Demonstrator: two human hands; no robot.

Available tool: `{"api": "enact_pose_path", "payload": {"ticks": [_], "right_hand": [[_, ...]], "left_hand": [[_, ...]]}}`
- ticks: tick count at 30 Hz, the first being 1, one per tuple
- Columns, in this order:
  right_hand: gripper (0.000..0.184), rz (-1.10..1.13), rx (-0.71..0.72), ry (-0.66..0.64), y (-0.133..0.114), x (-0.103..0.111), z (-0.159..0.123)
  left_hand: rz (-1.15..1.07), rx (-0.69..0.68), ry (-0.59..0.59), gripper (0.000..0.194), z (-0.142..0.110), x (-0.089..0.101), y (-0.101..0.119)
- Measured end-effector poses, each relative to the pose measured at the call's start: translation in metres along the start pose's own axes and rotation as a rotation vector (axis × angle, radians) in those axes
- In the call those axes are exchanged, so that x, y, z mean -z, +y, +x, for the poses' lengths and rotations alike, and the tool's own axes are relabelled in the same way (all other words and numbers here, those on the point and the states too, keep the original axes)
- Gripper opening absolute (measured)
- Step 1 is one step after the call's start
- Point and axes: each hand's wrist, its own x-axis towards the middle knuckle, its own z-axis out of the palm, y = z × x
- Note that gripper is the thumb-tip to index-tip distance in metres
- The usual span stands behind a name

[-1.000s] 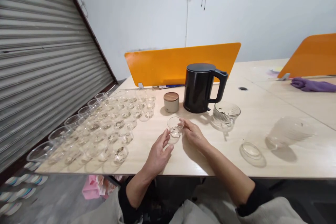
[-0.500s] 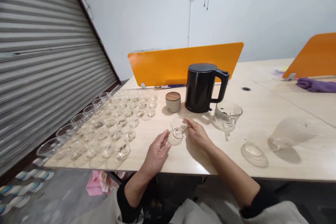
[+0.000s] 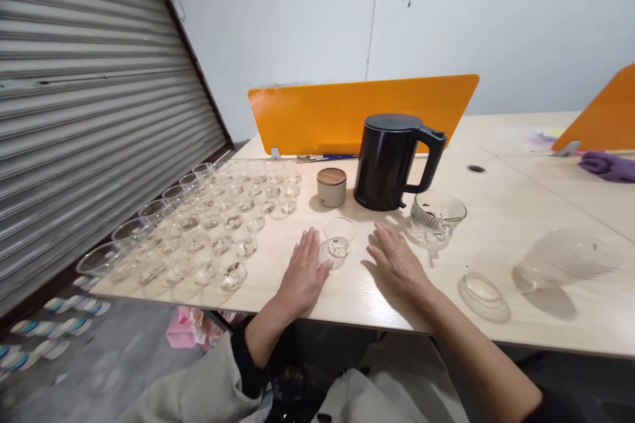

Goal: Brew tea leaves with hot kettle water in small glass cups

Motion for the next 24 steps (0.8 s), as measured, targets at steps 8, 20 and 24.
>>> {"api": "enact_pose_path", "payload": {"ticks": [8,20,24], "right_hand": [[0.056,-0.008,0.191,-0.201,-0.028,-0.021,0.001],[0.063,-0.186,0.082,-0.043,-0.017,-0.011,0.003],[0.069,-0.332,0.022,-0.020,-0.007,-0.010,0.005]], "left_hand": [[0.068,-0.026,-0.084,0.066,-0.002,0.003,0.001],[0.417,0.057,-0.074,0.065,-0.002,0.014,-0.002],[0.551,0.076,-0.080,0.066,0.006,0.020,-0.009]]}}
